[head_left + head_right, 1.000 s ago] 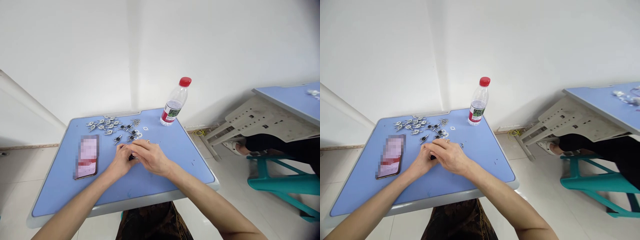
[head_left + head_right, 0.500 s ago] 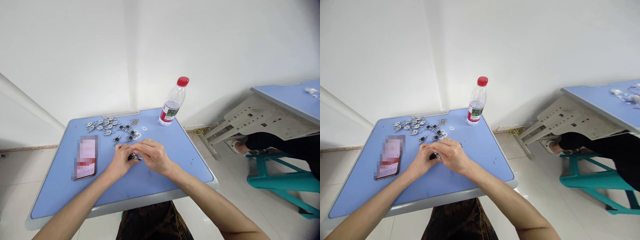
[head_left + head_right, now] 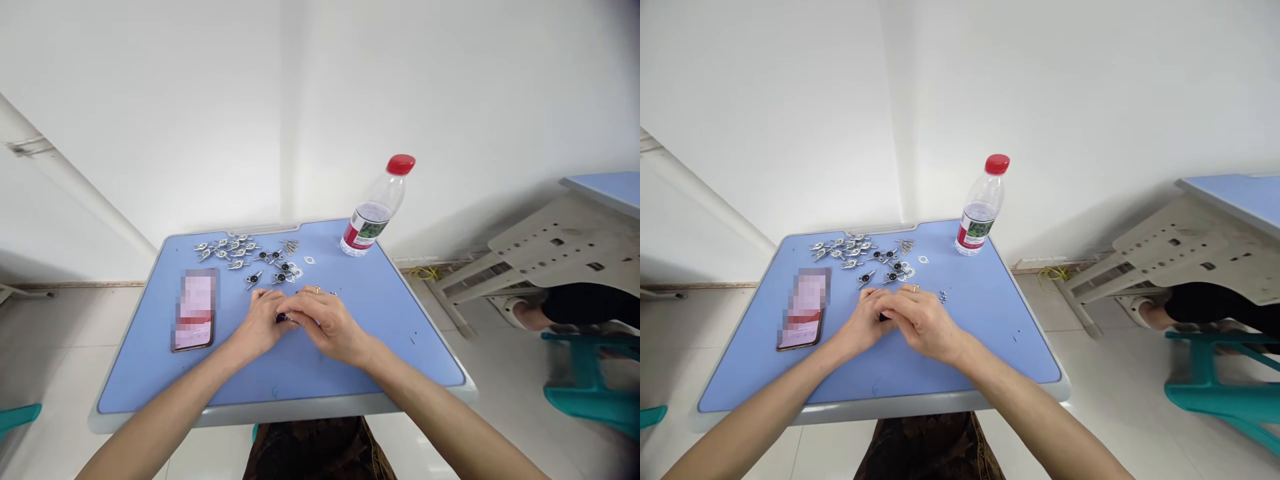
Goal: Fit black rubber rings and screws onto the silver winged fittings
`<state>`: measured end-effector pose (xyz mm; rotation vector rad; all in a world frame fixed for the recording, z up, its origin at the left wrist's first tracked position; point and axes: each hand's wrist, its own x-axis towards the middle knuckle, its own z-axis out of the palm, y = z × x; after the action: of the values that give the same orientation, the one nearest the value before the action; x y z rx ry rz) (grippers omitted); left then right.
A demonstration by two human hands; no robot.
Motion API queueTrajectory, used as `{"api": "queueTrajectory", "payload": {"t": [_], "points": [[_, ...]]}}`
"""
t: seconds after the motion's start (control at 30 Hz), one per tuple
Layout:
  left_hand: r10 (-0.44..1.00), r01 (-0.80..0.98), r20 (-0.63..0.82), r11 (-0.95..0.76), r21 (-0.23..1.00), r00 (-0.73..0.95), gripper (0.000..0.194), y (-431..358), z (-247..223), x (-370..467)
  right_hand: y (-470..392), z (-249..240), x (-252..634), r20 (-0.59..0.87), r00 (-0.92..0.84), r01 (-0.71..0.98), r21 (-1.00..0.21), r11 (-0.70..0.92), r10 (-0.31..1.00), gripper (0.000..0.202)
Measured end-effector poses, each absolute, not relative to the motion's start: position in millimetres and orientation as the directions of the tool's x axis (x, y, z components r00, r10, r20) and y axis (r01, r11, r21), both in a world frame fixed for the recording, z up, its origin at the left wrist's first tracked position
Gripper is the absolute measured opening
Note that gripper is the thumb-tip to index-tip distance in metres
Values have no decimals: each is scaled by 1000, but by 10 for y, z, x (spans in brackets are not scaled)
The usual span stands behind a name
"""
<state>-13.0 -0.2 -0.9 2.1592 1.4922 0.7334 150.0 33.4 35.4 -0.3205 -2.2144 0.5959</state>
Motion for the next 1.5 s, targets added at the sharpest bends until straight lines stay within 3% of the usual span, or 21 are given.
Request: {"api": "queueTrajectory", "payload": {"t": [0.27, 0.47, 0.77, 1.2, 1.5], "points": [[949, 712, 178, -313, 628, 260, 12, 4, -12, -111, 297, 329, 1442, 651, -503, 195, -556, 808, 569, 16], [952, 716, 170, -304, 628, 255, 10, -2, 4, -106, 286, 301, 1425, 659, -451, 278, -537, 796, 602, 13], [941, 714, 168, -333, 617, 294, 4, 4, 20, -151, 324, 229, 1459, 702, -542, 130, -473, 872, 461, 18], [932, 690, 107, -329, 644, 345, 9, 7, 65, -204, 351, 274, 1528, 624, -626, 95, -534, 840, 468, 32], [937, 691, 92, -313, 652, 337, 5, 7, 50, -191, 335, 255, 1481, 666, -547, 151, -518, 842, 507, 17]]}}
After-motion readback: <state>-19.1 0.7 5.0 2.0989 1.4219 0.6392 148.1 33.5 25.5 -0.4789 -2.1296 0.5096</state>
